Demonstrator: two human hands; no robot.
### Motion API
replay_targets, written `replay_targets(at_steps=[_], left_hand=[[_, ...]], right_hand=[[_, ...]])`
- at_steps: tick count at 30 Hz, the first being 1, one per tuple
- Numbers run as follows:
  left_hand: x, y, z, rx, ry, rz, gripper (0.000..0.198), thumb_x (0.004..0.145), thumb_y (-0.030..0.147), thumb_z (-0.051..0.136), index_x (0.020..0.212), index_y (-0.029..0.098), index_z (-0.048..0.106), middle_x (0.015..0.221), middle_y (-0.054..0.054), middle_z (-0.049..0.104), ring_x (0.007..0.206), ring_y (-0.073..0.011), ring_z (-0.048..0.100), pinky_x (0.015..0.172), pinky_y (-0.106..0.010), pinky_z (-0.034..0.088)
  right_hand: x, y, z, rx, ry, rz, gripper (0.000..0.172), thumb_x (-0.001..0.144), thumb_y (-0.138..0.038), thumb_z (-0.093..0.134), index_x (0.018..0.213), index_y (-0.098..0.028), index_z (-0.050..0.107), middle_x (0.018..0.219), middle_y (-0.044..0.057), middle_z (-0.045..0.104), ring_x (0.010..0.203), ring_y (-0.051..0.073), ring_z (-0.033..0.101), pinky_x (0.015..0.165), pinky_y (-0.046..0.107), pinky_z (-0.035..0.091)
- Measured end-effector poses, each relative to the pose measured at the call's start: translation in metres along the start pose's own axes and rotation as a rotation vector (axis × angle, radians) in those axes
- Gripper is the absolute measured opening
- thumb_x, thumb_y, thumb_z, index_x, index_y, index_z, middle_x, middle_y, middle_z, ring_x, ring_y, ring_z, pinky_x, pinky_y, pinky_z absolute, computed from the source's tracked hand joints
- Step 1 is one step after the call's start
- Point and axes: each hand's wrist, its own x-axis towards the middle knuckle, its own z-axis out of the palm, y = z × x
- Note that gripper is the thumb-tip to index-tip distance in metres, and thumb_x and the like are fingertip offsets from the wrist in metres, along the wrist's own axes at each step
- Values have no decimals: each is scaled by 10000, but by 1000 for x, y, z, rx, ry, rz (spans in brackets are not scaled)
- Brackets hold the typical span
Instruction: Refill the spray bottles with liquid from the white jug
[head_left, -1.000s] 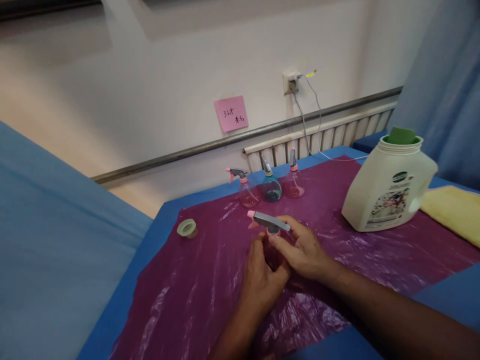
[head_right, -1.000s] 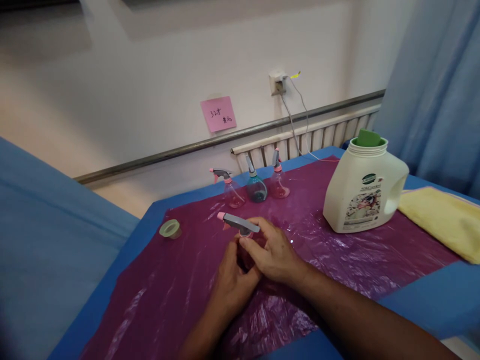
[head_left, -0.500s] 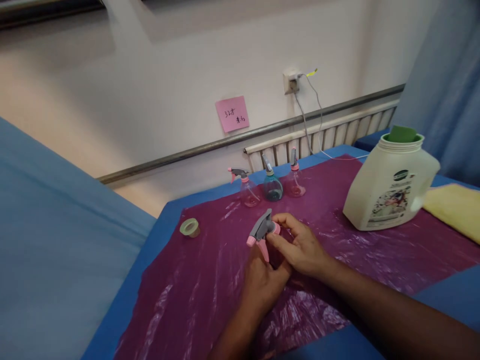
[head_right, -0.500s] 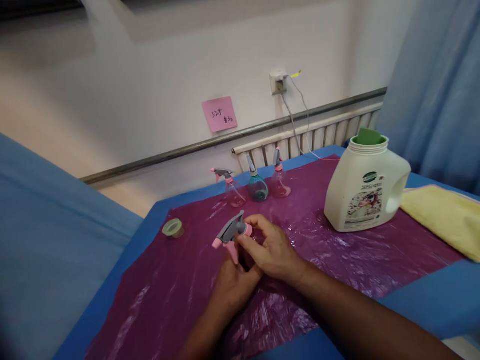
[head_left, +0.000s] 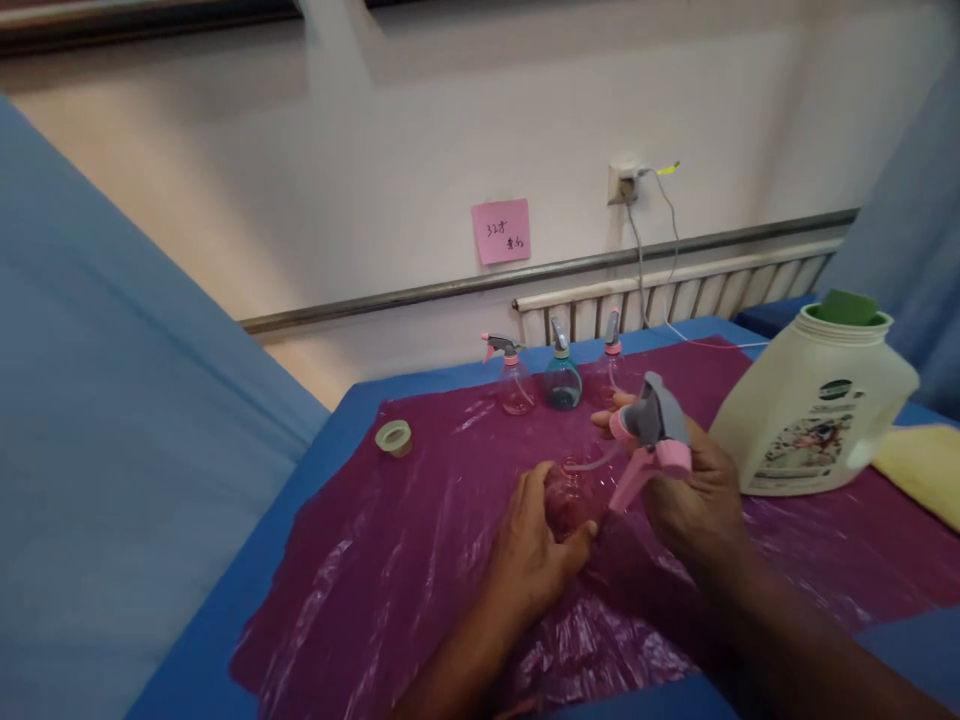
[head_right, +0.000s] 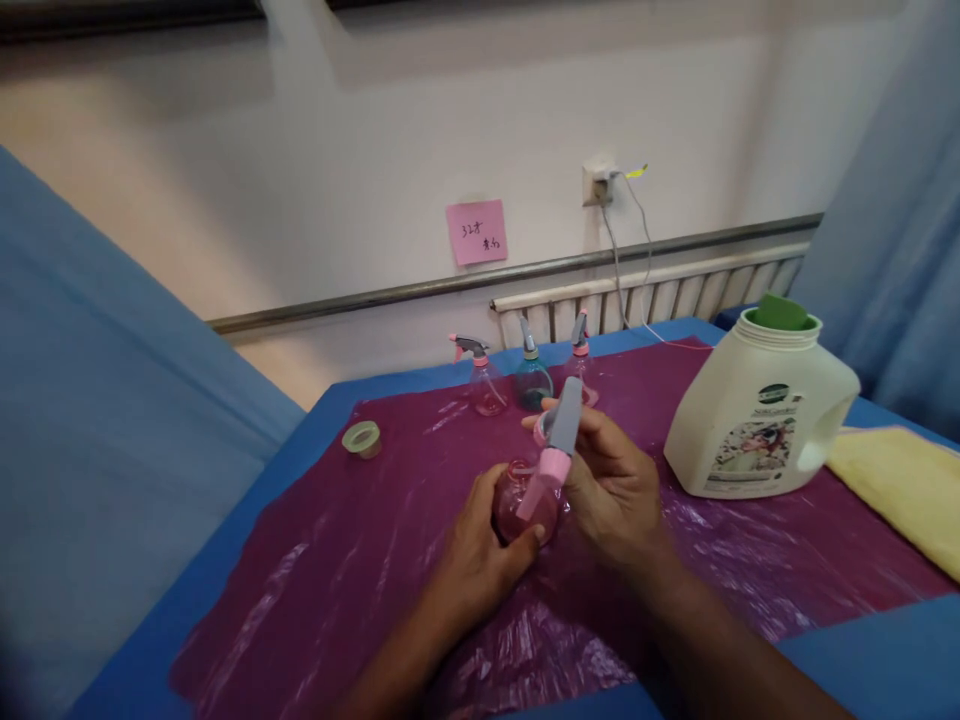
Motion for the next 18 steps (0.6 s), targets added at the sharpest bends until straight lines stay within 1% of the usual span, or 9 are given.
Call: replay_targets(at_steps=[3, 7, 9, 12, 16, 18], left_hand=[[-1, -1, 2, 19, 24, 26, 745, 866, 341, 824, 1545, 261, 528, 1564, -148, 626, 1445, -384, 602, 1222, -566, 477], [-3, -3, 4, 10, 48, 37, 770, 862, 365, 838, 1561, 254, 534, 1594, -161, 605, 1489, -397, 578, 1260, -576, 448], [-3, -3, 5, -12, 54, 34, 751, 852, 375, 844, 1541, 265, 566, 1574, -152, 622, 1488, -401, 581, 1254, -569, 461], [-4, -3, 6, -47, 74, 30, 738, 824, 386, 863, 1509, 287, 604, 1532, -131, 655, 1478, -396, 589, 1237, -543, 486], [-6, -2, 5, -34, 77, 30, 740, 843, 429, 847, 1523, 284, 596, 1545, -132, 654, 1468, -392, 602, 1247, -546, 478], [-7, -1, 4, -11, 65, 37, 739, 861, 448, 825, 1537, 271, 587, 1560, -144, 646, 1460, -398, 613, 1251, -559, 473]], right_hand=[[3, -6, 0, -3, 10, 10, 325, 987, -542, 805, 1183, -284, 838, 1150, 99, 848, 1101, 301, 806, 976, 486, 674], [12, -12, 5, -52, 76, 74, 338, 992, -537, 805, 1194, -268, 839, 1039, 80, 850, 978, 261, 808, 838, 398, 671], [19, -18, 7, -81, 52, 98, 370, 975, -565, 819, 1179, -257, 840, 996, 73, 846, 916, 245, 797, 795, 372, 656], [27, -29, 9, -118, -13, 113, 379, 967, -592, 821, 1135, -253, 842, 980, 61, 842, 858, 218, 777, 777, 348, 639], [32, -40, 8, -167, -4, 92, 372, 995, -574, 795, 1179, -255, 839, 986, 67, 841, 867, 222, 782, 789, 356, 646], [34, -42, 7, -176, -38, 95, 365, 997, -564, 793, 1178, -251, 842, 976, 71, 838, 863, 226, 782, 778, 357, 645]])
